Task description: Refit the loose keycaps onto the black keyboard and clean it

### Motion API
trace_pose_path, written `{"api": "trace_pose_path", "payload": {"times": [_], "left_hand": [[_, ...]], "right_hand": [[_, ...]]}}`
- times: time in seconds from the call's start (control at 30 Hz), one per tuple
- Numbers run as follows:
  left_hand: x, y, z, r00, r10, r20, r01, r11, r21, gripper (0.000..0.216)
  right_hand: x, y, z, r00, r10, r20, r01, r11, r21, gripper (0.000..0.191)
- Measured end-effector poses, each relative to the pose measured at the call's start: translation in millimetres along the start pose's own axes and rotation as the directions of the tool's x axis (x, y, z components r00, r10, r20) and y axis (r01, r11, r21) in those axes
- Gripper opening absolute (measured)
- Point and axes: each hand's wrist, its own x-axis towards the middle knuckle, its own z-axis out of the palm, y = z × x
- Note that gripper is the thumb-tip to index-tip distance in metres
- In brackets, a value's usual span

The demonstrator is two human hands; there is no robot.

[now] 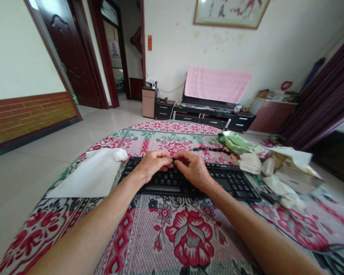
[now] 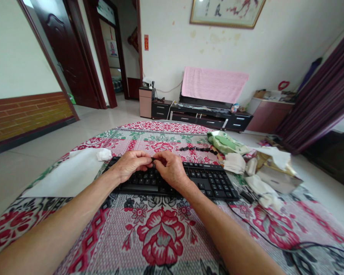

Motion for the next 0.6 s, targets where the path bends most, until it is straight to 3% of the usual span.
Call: {"api": "trace_pose_path", "payload": {"times": [0.3, 0.4, 0.5, 0.6], "left_hand": [[-5.2, 8.9, -1.3, 0.999, 0.004, 0.038, -0.012, 0.979, 0.202, 0.02], [-5.3, 8.7, 0.6, 0.999, 0.035, 0.04, -0.044, 0.962, 0.27, 0.017], [-4.3, 6.4, 1.4, 0.999, 0.016, 0.036, -0.024, 0.97, 0.241, 0.015], [-2.7, 4.0, -0.4, 0.999, -0.017, 0.046, 0.01, 0.99, 0.138, 0.015]], "right_hand": [[2.3, -2.6, -4.9, 1.0, -0.017, 0.02, 0.016, 0.999, 0.04, 0.015], [3.4, 0.1, -2.8, 0.999, 0.031, 0.018, -0.034, 0.985, 0.167, 0.014], [3.4, 2.6, 0.4, 0.995, 0.103, 0.013, -0.102, 0.947, 0.304, 0.013], [1.6, 3.6, 3.8, 0.992, 0.118, 0.032, -0.122, 0.934, 0.335, 0.017]]}}
